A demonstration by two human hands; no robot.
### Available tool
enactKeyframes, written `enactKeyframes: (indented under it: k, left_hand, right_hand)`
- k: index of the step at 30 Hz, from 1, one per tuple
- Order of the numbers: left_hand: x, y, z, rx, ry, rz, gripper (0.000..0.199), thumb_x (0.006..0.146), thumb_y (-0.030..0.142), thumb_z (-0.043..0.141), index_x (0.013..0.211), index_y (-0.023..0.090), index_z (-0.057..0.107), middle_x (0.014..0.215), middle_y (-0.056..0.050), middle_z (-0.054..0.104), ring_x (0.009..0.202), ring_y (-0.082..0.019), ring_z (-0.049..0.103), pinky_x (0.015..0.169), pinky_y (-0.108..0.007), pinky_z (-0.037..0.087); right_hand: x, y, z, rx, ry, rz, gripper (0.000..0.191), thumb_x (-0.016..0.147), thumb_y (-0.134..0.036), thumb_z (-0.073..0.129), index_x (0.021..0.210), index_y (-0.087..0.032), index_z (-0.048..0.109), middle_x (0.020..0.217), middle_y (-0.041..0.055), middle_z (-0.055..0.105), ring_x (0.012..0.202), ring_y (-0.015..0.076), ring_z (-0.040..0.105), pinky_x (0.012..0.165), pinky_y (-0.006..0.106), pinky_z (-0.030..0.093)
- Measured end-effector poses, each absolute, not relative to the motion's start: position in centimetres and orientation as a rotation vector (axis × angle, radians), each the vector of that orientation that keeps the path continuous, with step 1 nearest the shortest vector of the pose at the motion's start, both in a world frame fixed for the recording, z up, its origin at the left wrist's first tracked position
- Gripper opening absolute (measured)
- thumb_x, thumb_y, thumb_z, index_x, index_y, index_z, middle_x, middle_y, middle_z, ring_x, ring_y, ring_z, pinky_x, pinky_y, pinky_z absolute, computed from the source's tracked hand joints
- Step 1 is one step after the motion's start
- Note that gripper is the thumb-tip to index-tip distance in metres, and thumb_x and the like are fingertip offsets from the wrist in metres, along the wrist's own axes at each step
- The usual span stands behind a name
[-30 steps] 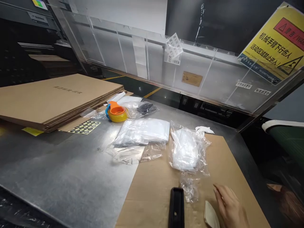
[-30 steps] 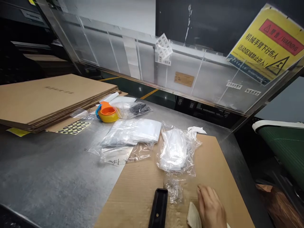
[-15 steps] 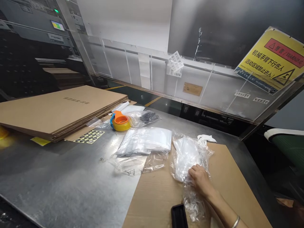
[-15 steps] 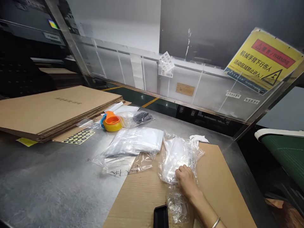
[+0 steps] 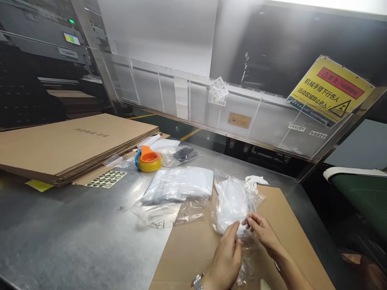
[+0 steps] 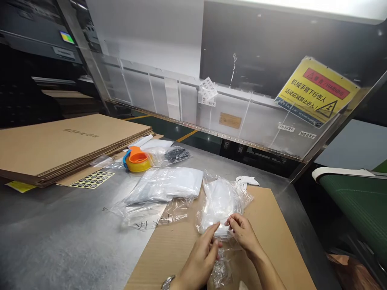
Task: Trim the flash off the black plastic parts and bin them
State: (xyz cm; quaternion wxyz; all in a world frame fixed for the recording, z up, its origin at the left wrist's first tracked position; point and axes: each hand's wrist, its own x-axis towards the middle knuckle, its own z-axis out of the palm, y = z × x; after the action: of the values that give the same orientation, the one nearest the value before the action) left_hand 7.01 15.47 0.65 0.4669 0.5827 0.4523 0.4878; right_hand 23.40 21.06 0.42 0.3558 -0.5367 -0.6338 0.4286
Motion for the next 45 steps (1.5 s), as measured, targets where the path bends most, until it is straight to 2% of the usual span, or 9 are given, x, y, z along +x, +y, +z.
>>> enactKeyframes:
  k: [7, 14, 18, 22, 28, 32, 38, 42, 45]
  left_hand:
    - [7.5, 18.0, 2.5, 1.36, 1.176, 1.155, 0.053, 0.082, 0.036, 0.05, 0.128, 0.012, 0.039, 0.108, -0.015, 0.059, 0.085, -0.021, 0.058, 0.074, -0.036, 0.047]
    - [7.5, 18.8, 2.8, 1.13, 0.962, 1.035, 0.077, 0.067, 0.051, 0.065, 0.127, 0.01, 0.04, 0.113, -0.014, 0.055, 0.101, -0.022, 0.046, 0.09, -0.035, 0.034]
    - [7.5, 17.6, 3.0, 1.057, 0.837, 0.93, 0.061, 0.068, 0.058, 0.061, 0.101, 0.008, 0.057, 0.068, -0.002, 0.058, 0.067, -0.016, 0.052, 0.068, -0.03, 0.041]
    - [6.7, 15.7, 3.2, 0.993, 0.781, 0.958, 0.043, 0.068, 0.054, 0.064, 0.07, 0.011, 0.059, 0.064, -0.002, 0.058, 0.062, -0.013, 0.053, 0.063, -0.026, 0.041]
    - [4.5, 13.8, 3.5, 1.044, 0.849, 1.084, 0.037, 0.075, 0.05, 0.059, 0.072, 0.013, 0.056, 0.074, -0.003, 0.062, 0.047, -0.008, 0.051, 0.045, -0.02, 0.036]
    - [3.4, 12.5, 3.7, 1.218, 0.863, 0.997, 0.033, 0.079, 0.045, 0.056, 0.071, 0.013, 0.057, 0.068, -0.003, 0.063, 0.043, -0.008, 0.049, 0.043, -0.02, 0.036]
    - [2.4, 11.3, 3.9, 1.412, 0.935, 0.861, 0.031, 0.083, 0.043, 0.048, 0.074, 0.015, 0.057, 0.068, -0.004, 0.063, 0.05, -0.012, 0.052, 0.048, -0.024, 0.04]
    - [1.7, 10.0, 3.4, 1.565, 1.306, 1.298, 0.02, 0.079, 0.036, 0.056, 0.088, 0.019, 0.058, 0.086, -0.006, 0.063, 0.084, -0.021, 0.056, 0.075, -0.031, 0.042]
    - [2.0, 8.4, 2.8, 1.513, 1.278, 1.311, 0.025, 0.079, 0.043, 0.054, 0.072, 0.019, 0.058, 0.069, -0.002, 0.056, 0.068, -0.017, 0.051, 0.065, -0.028, 0.039]
  right_hand:
    - [24.2, 19.4, 2.1, -1.118, -1.181, 1.416, 0.016, 0.079, -0.034, 0.051, 0.074, -0.019, 0.053, 0.072, 0.0012, 0.059, 0.066, 0.0125, 0.051, 0.069, 0.027, 0.041]
    - [23.4, 16.5, 2.7, -0.97, -1.137, 1.478, 0.013, 0.074, -0.03, 0.053, 0.065, -0.021, 0.057, 0.068, 0.0017, 0.056, 0.068, 0.016, 0.052, 0.073, 0.03, 0.043]
    - [22.7, 14.6, 3.0, -0.95, -1.298, 1.431, 0.016, 0.071, -0.033, 0.057, 0.061, -0.02, 0.059, 0.067, 0.0029, 0.057, 0.071, 0.0185, 0.051, 0.075, 0.031, 0.041]
    - [22.1, 12.8, 3.8, -0.95, -1.519, 1.353, 0.021, 0.073, -0.033, 0.062, 0.058, -0.019, 0.062, 0.068, 0.0023, 0.057, 0.072, 0.018, 0.05, 0.073, 0.029, 0.039]
    - [22.3, 11.2, 4.0, -1.15, -1.654, 1.245, 0.033, 0.089, -0.045, 0.043, 0.089, -0.022, 0.066, 0.094, 0.0068, 0.064, 0.092, 0.0219, 0.053, 0.087, 0.036, 0.036]
    - [21.8, 10.8, 4.6, -1.131, -1.496, 1.372, 0.046, 0.087, -0.056, 0.042, 0.113, -0.021, 0.056, 0.09, 0.0063, 0.064, 0.082, 0.0186, 0.055, 0.077, 0.033, 0.041]
    - [19.8, 9.8, 5.7, -1.203, -1.605, 1.409, 0.035, 0.08, -0.047, 0.058, 0.068, -0.015, 0.059, 0.062, -0.0004, 0.053, 0.06, 0.0108, 0.047, 0.058, 0.023, 0.036]
    - [19.3, 9.0, 5.5, -1.291, -1.566, 1.278, 0.034, 0.078, -0.046, 0.06, 0.063, -0.017, 0.05, 0.057, -0.0041, 0.044, 0.055, 0.0089, 0.038, 0.053, 0.022, 0.029]
    - [18.4, 8.1, 5.3, -1.348, -1.619, 1.166, 0.028, 0.078, -0.04, 0.06, 0.064, -0.017, 0.05, 0.059, -0.0038, 0.044, 0.057, 0.0097, 0.038, 0.054, 0.023, 0.028]
